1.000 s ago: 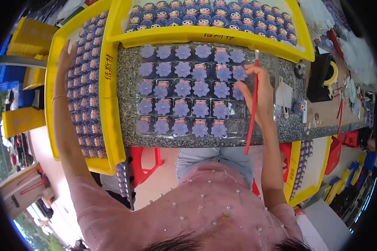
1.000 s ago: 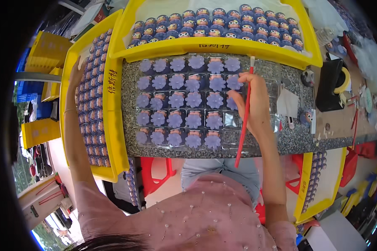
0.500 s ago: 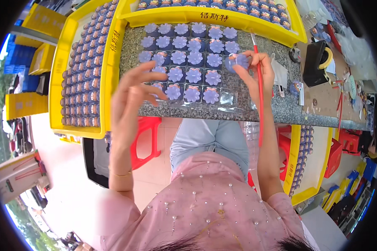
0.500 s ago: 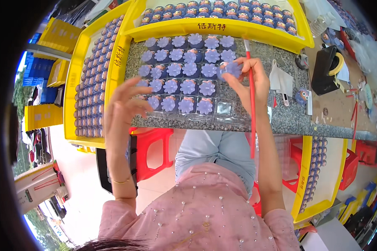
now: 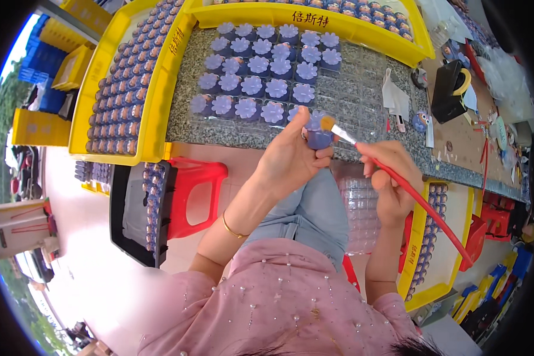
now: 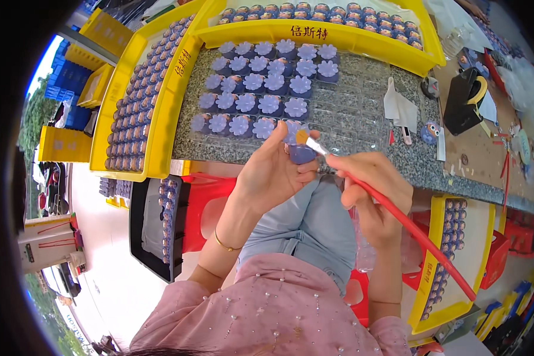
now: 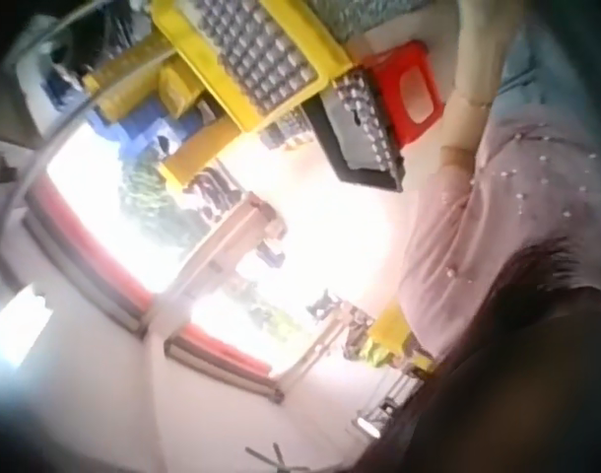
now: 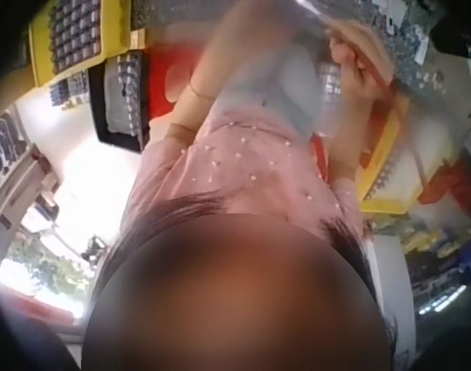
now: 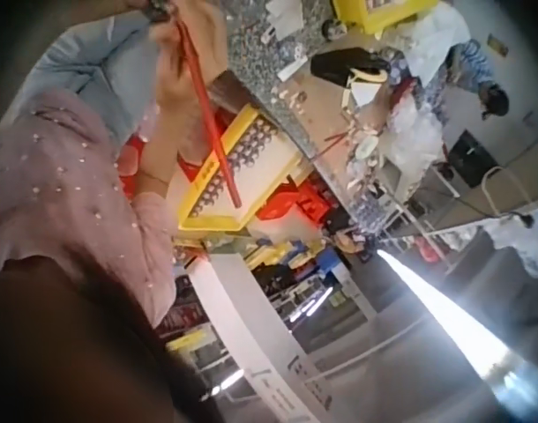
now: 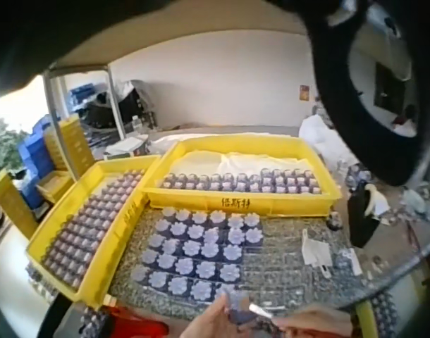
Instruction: The recorder is painting small owl figurines at a factory workbench using a paintbrush.
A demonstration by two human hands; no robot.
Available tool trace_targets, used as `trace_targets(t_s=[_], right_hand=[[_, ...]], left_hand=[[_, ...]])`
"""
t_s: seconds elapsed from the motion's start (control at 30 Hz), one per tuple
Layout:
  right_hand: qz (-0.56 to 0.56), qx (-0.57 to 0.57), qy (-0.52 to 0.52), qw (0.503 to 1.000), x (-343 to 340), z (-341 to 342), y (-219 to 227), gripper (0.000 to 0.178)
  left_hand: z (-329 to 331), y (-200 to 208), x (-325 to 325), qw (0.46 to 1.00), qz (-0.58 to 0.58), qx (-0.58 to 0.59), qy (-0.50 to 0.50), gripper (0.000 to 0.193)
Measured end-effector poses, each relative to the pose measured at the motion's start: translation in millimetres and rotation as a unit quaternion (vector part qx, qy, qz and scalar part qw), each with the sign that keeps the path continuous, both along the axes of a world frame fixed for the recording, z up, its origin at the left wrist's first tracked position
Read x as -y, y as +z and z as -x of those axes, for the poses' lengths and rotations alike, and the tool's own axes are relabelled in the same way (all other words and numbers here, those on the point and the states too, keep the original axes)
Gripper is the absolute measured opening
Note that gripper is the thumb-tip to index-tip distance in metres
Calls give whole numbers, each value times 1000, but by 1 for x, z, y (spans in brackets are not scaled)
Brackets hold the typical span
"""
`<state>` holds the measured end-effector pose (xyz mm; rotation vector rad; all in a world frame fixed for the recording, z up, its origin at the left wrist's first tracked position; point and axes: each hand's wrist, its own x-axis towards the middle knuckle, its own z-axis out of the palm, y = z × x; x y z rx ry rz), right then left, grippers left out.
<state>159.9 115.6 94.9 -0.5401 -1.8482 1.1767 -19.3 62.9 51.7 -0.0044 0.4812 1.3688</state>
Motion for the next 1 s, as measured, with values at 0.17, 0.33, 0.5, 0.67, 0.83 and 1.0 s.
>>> trace_targets(t_s=[0.17, 0.33, 0.5, 0.67, 0.83, 1.0], right_hand=[[-122, 30, 14, 992, 19, 10, 1, 15], [-66, 36, -11, 997, 25, 22, -10, 11], [-114, 16, -142, 983, 26, 14, -8, 8], [-20, 8, -171, 985, 26, 9, -8, 13], [34, -75, -143, 986, 34, 11, -11, 32], [35, -14, -142, 989, 37, 3, -31, 20]], left_hand=[[-5, 2, 12, 996, 53, -32, 56, 44], [3, -10, 29, 997, 27, -79, -4, 40], [23, -28, 35, 976, -145, 103, -128, 35], [11, -11, 48, 957, -125, -262, -11, 33], [-6, -31, 44, 774, -204, -568, 190, 58], [-4, -44, 46, 730, -210, -628, 165, 68]])
